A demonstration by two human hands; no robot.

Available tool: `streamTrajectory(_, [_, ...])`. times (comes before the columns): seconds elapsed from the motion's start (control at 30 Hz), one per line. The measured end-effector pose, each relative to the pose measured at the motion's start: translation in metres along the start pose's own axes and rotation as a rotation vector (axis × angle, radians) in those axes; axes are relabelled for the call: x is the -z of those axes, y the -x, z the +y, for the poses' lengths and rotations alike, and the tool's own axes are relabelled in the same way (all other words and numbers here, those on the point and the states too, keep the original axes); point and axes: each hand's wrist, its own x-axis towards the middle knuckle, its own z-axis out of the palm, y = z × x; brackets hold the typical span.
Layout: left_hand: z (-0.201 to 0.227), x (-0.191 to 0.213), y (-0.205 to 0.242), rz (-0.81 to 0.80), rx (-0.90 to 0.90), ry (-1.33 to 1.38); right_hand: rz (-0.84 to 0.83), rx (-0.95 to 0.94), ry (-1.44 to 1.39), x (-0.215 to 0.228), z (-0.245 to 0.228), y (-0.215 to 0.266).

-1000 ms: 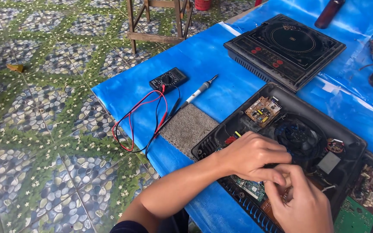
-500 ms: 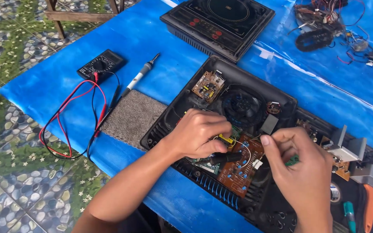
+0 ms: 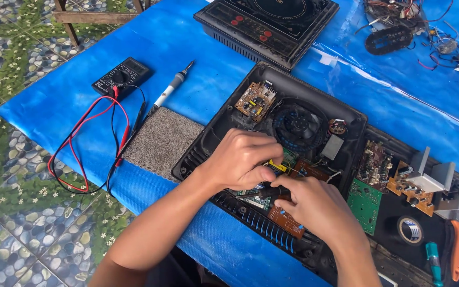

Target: Repairing the internal circuit board of an induction cooker using a multimeter and soldering iron.

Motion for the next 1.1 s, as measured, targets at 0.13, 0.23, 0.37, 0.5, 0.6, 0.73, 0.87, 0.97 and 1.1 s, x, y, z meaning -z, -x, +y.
streamTrajectory(0.13, [-0.001,0.001,0.000,-0.004,-0.015,-0.010,0.146,0.178,0.093,-0.013,0.012,-0.008])
streamTrajectory(0.23, [0.005,0.009,-0.004,-0.035,-0.010,0.021,0.199,0.074,0.099,0.013,0.013,0.020])
streamTrajectory(0.37, [0.009,0.014,-0.007,-0.120,0.049,0.089,0.294,-0.066,0.057,0.027,0.042,0.064])
streamTrajectory(0.5, [0.010,0.007,-0.008,-0.542,0.178,-0.032,0.513,0.068,0.064,0.025,0.077,0.086])
streamTrajectory(0.6, [0.008,-0.002,-0.005,-0.780,0.320,-0.076,0.499,-0.007,0.025,0.030,0.080,0.094])
streamTrajectory(0.73, [-0.002,-0.017,0.004,-0.951,0.476,-0.125,0.553,-0.070,-0.029,0.034,0.078,0.099])
streamTrajectory(0.87, [-0.006,-0.019,0.007,-0.967,0.460,-0.112,0.603,-0.079,-0.022,0.033,0.077,0.101])
streamTrajectory(0.97, [-0.003,-0.017,0.005,-0.985,0.417,-0.105,0.699,0.007,-0.028,0.032,0.077,0.104])
streamTrajectory(1.1, [-0.001,-0.012,0.003,-1.029,0.477,-0.093,0.710,0.025,-0.050,0.033,0.071,0.104])
